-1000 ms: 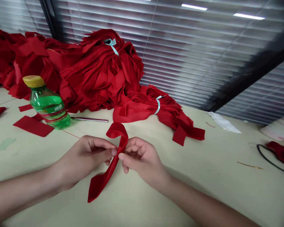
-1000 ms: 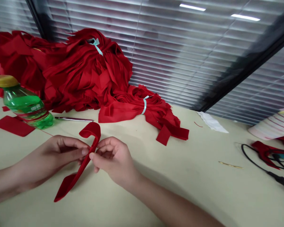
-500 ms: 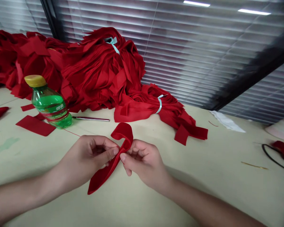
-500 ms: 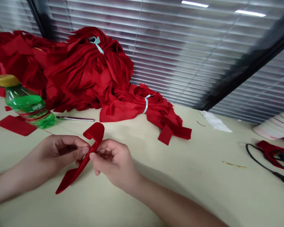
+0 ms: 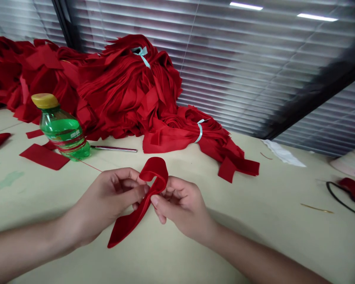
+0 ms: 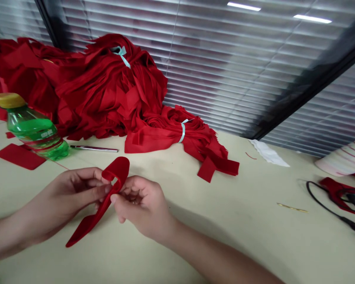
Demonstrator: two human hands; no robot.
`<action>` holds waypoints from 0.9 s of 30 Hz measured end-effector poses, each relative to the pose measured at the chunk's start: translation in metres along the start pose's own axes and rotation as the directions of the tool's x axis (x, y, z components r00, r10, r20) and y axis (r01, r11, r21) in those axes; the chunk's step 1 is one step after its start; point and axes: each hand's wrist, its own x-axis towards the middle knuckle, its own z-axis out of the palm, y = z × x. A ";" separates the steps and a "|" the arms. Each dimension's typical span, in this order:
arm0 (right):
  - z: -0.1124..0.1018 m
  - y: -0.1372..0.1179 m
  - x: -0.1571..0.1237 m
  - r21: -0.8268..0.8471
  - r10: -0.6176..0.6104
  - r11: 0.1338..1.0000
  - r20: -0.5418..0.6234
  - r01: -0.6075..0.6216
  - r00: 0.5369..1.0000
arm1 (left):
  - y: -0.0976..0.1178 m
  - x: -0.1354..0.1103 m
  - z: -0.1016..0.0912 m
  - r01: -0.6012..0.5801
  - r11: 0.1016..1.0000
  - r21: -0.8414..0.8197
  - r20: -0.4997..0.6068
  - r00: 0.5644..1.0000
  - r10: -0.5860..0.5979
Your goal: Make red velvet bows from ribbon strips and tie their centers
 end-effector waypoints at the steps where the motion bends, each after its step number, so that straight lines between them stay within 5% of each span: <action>1: -0.001 0.000 0.000 -0.006 -0.002 1.000 -0.009 0.002 1.000 | 0.000 0.000 0.000 0.001 1.000 0.002 -0.007 1.000 -0.001; 15: 0.000 0.003 0.001 -0.042 -0.022 0.999 -0.054 0.020 0.998 | 0.006 0.000 -0.001 -0.095 0.988 0.120 0.035 0.995 0.091; 27: 0.000 0.002 -0.002 -0.114 -0.080 0.991 -0.039 0.075 0.996 | 0.009 0.000 -0.003 -0.035 0.992 0.120 0.093 0.995 0.024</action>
